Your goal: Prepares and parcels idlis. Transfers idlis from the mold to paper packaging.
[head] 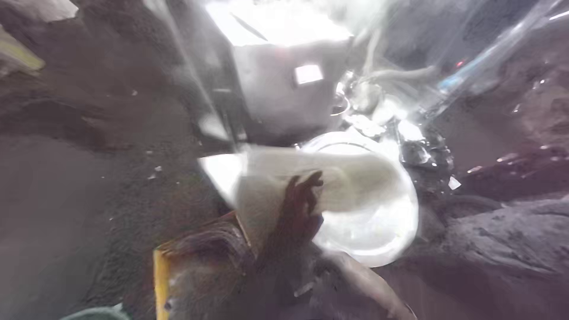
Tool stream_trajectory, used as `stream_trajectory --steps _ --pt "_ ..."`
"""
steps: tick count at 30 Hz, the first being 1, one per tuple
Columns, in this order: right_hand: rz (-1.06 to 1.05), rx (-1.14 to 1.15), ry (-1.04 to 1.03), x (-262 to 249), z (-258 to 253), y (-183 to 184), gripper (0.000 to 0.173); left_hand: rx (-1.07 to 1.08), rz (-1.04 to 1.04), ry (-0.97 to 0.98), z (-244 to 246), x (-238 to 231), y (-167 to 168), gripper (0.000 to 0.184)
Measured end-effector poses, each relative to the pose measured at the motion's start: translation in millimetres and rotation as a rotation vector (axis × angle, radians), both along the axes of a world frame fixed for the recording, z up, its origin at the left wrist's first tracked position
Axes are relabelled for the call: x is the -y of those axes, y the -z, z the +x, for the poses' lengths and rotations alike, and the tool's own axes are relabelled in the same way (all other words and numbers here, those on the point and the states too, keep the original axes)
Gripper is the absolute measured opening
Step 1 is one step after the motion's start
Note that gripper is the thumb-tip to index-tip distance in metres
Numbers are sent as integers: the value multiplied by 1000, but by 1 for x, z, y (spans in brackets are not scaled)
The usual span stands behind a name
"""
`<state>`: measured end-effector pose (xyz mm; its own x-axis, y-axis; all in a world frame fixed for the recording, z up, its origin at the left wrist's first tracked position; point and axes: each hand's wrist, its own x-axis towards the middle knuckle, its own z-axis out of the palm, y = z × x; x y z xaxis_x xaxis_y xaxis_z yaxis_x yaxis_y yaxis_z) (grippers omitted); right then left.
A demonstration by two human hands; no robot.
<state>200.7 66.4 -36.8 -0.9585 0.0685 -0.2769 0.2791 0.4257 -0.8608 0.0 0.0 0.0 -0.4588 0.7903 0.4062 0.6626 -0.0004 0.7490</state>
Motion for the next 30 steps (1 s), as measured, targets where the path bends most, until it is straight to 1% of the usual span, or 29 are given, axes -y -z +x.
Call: stream_trajectory --steps 1,2,3,4,5,6,7,8,9,10,11,12,13,14,16,17,19,21,23,24,25,26,27,28,30 --pt "-12 86 49 -16 31 -7 24 -29 -174 99 13 -27 38 45" --pt "-17 150 82 -33 58 -12 26 -62 -379 204 23 -54 72 41" --pt "12 151 90 -52 84 -13 26 -114 -538 307 33 -78 102 40" --pt "44 96 90 -69 110 -14 24 -155 -641 402 45 -94 124 46" --pt "70 15 109 -86 138 -15 22 -176 -688 439 61 -103 134 50" --pt "87 -85 149 -104 162 -15 18 -147 -727 459 73 -108 135 59" --pt "83 -210 226 -120 179 -14 15 -106 -756 489 79 -109 124 73" --pt "51 -340 344 -133 190 -15 11 -48 -743 530 85 -109 105 91" --pt "5 -455 457 -148 195 -19 6 10 -666 571 94 -110 85 107" --pt "-33 -554 553 -160 193 -26 8 64 -536 610 110 -113 67 120" --pt "-64 -650 620 -170 186 -32 15 142 -413 645 131 -117 51 128" --pt "-84 -733 622 -182 174 -37 20 218 -322 664 154 -122 38 130" --pt "-99 -790 608 -191 158 -43 22 294 -249 630 174 -128 29 120" --pt "-112 -813 597 -198 142 -50 22 349 -169 531 190 -134 24 96" --pt "-88 -785 520 -222 110 -63 24 363 -75 237 199 -143 22 33" --pt "-64 -759 457 -240 94 -64 25 376 -94 131 190 -143 21 20" --pt "36 -703 412 -277 57 -56 30 373 -236 -8 158 -135 19 25" --pt "245 -639 504 -302 18 -39 41 346 -466 -129 117 -131 18 36" --pt "404 -658 583 -293 -3 -30 44 392 -598 -208 73 -138 35 37" --pt "424 -683 556 -275 -9 -28 47 476 -593 -217 50 -142 46 34" --pt "431 -645 473 -256 -11 -24 58 591 -544 -201 31 -146 58 29" --pt "422 -499 374 -238 -13 -18 70 708 -472 -183 19 -147 66 25" --pt "414 -299 275 -229 -17 -8 78 799 -411 -184 12 -145 70 21" --pt "378 -137 210 -230 -22 4 79 839 -397 -194 7 -142 72 21" --pt "217 -47 182 -256 -30 22 62 779 -446 -166 -17 -133 80 21"
